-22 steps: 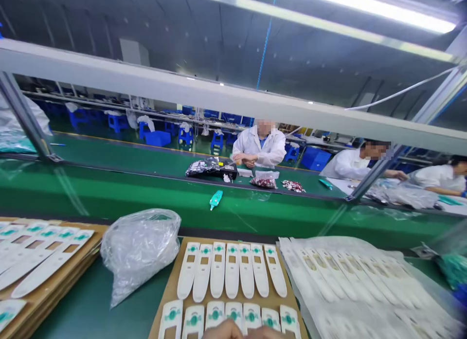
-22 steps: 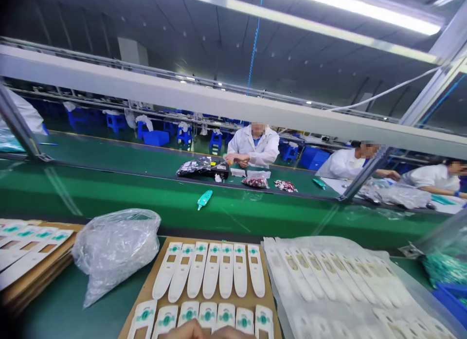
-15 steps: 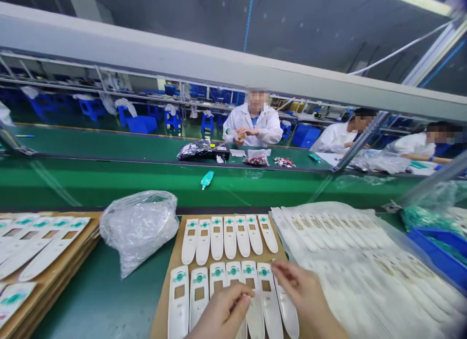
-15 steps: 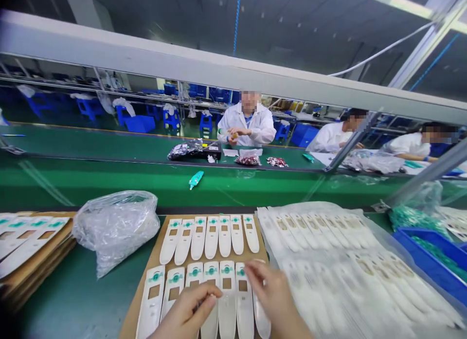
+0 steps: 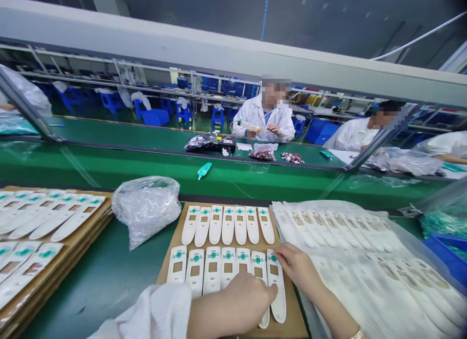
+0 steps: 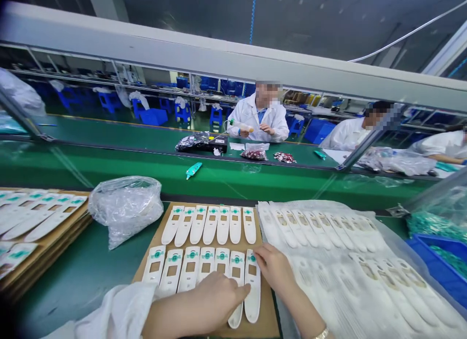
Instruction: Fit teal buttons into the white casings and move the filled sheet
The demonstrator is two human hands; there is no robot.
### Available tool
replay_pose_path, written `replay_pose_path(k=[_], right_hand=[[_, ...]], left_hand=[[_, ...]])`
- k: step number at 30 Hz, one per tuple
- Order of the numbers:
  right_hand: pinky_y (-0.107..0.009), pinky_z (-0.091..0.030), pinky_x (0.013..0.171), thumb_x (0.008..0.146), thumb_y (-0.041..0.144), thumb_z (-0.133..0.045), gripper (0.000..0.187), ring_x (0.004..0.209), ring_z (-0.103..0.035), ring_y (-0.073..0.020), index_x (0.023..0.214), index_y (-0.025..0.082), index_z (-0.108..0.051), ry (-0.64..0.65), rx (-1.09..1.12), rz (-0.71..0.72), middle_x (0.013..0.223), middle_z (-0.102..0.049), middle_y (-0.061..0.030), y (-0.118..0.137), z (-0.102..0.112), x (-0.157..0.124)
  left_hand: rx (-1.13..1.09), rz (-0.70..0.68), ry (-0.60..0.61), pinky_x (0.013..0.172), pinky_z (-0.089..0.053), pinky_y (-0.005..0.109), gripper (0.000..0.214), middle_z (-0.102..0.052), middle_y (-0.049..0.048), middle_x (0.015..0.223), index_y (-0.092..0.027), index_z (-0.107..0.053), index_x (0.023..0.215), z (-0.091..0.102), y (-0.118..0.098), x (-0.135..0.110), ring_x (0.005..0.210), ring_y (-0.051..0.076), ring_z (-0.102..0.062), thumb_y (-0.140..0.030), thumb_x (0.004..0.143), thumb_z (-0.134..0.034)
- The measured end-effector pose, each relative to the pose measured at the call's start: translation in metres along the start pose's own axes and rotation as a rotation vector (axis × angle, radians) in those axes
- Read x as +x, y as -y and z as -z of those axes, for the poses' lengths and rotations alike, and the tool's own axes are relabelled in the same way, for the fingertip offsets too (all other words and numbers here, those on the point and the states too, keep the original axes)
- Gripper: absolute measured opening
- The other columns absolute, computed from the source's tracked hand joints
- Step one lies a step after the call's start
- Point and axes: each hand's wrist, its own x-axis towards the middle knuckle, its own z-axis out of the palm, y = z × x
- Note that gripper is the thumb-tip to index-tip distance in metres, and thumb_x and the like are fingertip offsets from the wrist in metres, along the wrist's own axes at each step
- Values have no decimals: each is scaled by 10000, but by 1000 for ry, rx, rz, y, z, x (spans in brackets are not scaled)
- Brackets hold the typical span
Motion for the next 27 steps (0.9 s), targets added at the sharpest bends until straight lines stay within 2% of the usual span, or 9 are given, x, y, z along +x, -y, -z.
replay_pose_path(k=[3,8,14,20,23,25,27], right_hand=[[-294,-459,663,866,255,-355,247,763,-571,-174,840,202,-595,29,-14,12,833,-598,-41,-4,-1,4],[-281,-459,680,854,230,-353,257,765,-573,-162,826,204,-608,47,2,40,818,-595,-31,-9,-4,5],[-286,-467,672,859,219,-359,291,776,-572,-169,893,223,-648,33,-7,78,831,-585,-48,-10,-6,2],[-315,-470,718,846,198,-364,288,844,-541,-184,903,199,-646,11,102,105,901,-542,-75,-7,-5,0],[-333,-462,800,857,220,-353,298,892,-535,-183,919,177,-641,26,277,77,926,-533,-84,-12,-5,1],[-332,-460,819,864,232,-343,305,911,-537,-179,937,168,-633,18,394,47,948,-535,-88,-15,-1,1],[-324,-466,802,873,255,-343,301,914,-541,-177,969,175,-617,-24,474,20,959,-542,-85,-13,8,-2]], left_hand=[[73,-13,18,491,-410,291,512,-656,95,762,-105,-435,1167,-5,-5,22,636,253,-619,-162,676,-567],[137,-25,17,483,-417,311,545,-654,102,777,-35,-387,1204,-19,-12,46,636,240,-617,-199,713,-558],[147,-17,98,510,-434,338,530,-651,128,793,-8,-410,1194,-26,-11,51,656,244,-617,-181,714,-556],[149,-25,116,539,-456,342,670,-646,133,827,11,-339,1247,-29,-12,51,676,248,-611,-176,663,-608],[131,11,96,546,-443,317,691,-651,121,798,-41,-330,1275,-23,-12,49,657,245,-609,-177,659,-612],[76,71,43,526,-414,292,630,-648,96,763,-131,-295,1321,-15,-8,44,623,233,-599,-213,743,-530],[-106,168,-21,499,-377,259,581,-629,67,732,-201,-214,1368,-6,-3,36,599,205,-574,-291,830,-414]])
